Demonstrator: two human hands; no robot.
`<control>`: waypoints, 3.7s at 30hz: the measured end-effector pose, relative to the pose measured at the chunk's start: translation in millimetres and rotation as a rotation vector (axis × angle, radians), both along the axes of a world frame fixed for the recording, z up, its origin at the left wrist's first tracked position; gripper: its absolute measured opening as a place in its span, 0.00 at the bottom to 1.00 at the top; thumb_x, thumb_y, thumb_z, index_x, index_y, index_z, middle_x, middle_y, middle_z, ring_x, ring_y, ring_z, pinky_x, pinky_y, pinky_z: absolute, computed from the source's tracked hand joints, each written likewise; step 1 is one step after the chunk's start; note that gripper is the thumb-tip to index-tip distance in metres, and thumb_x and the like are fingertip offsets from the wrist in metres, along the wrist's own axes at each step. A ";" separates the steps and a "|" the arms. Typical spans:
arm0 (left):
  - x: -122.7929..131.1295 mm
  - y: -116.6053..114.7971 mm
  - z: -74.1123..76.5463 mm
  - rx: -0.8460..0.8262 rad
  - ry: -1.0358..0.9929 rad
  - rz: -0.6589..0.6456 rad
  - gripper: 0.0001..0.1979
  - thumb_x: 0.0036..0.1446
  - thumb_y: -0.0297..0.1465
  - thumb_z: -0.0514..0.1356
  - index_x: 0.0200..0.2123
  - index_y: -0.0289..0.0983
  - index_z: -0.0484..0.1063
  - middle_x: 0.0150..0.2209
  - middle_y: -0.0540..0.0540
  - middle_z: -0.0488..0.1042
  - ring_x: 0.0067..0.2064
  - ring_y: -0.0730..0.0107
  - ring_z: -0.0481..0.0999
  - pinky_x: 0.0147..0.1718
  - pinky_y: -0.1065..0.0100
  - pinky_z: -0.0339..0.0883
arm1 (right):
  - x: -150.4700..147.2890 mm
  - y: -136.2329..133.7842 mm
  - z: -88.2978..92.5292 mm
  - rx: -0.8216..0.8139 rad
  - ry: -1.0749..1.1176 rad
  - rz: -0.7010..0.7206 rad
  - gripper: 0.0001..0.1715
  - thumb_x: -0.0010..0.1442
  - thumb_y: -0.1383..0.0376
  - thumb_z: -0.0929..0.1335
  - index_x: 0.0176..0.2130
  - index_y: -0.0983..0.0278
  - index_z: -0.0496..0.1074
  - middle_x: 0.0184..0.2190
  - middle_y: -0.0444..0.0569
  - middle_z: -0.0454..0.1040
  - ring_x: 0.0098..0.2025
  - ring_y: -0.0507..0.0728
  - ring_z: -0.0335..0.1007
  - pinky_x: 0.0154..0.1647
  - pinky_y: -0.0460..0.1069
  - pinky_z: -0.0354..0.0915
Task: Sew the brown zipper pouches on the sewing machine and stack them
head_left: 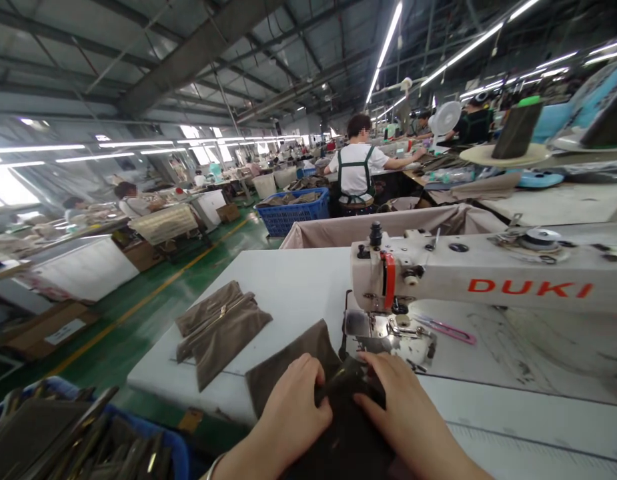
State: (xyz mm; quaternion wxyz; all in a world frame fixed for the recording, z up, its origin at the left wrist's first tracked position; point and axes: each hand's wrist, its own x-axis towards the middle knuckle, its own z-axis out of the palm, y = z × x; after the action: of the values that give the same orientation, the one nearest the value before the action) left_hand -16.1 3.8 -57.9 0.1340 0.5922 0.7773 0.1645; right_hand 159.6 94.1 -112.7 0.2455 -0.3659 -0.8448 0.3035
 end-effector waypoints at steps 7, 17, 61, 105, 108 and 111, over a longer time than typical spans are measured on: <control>0.9 -13.6 24.5 -0.043 -0.912 -0.093 0.14 0.49 0.23 0.59 0.41 0.37 0.66 0.36 0.48 0.73 0.39 0.66 0.72 0.37 0.69 0.62 | 18.6 -9.6 44.4 -0.092 0.182 0.181 0.03 0.62 0.66 0.65 0.35 0.61 0.70 0.54 0.51 0.64 0.58 0.63 0.56 0.58 0.60 0.56; 19.2 -20.9 50.4 0.100 -1.326 0.065 0.17 0.48 0.35 0.70 0.41 0.34 0.76 0.36 0.43 0.77 0.39 0.62 0.75 0.40 0.66 0.67 | 27.6 -15.7 78.9 -0.248 0.218 0.268 0.05 0.60 0.66 0.67 0.31 0.61 0.67 0.44 0.44 0.72 0.47 0.56 0.68 0.48 0.49 0.63; -13.3 172.5 -21.7 0.225 0.111 -0.233 0.09 0.57 0.26 0.60 0.42 0.35 0.73 0.49 0.37 0.71 0.55 0.50 0.65 0.55 0.53 0.57 | -0.1 65.9 25.1 0.566 -0.295 0.279 0.14 0.62 0.75 0.64 0.47 0.67 0.72 0.43 0.56 0.70 0.43 0.62 0.67 0.43 0.55 0.67; 0.9 109.7 -31.3 0.387 0.058 -0.629 0.11 0.62 0.22 0.55 0.47 0.35 0.71 0.46 0.44 0.75 0.48 0.63 0.74 0.52 0.58 0.70 | 28.4 40.9 11.8 0.390 -0.098 0.254 0.13 0.64 0.69 0.64 0.48 0.64 0.71 0.47 0.47 0.74 0.50 0.57 0.67 0.55 0.54 0.62; -2.2 112.0 -29.1 0.410 0.055 -0.668 0.12 0.62 0.21 0.55 0.46 0.35 0.72 0.46 0.44 0.76 0.48 0.63 0.74 0.51 0.60 0.71 | 26.1 38.2 8.6 0.472 -0.138 0.263 0.15 0.62 0.70 0.65 0.48 0.67 0.72 0.49 0.51 0.73 0.52 0.60 0.65 0.56 0.55 0.62; -6.5 115.1 -28.8 0.426 0.035 -0.685 0.11 0.63 0.22 0.54 0.46 0.35 0.72 0.45 0.45 0.76 0.47 0.64 0.74 0.49 0.62 0.71 | 23.6 36.1 6.7 0.521 -0.184 0.280 0.16 0.61 0.70 0.65 0.48 0.69 0.72 0.49 0.53 0.73 0.52 0.61 0.65 0.56 0.56 0.62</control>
State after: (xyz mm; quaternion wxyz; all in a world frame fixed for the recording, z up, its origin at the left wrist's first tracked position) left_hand -22.6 118.9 -86.7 0.0422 0.8343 0.4857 0.2574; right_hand 183.2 130.2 -106.0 0.2094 -0.1967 -0.9550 0.0733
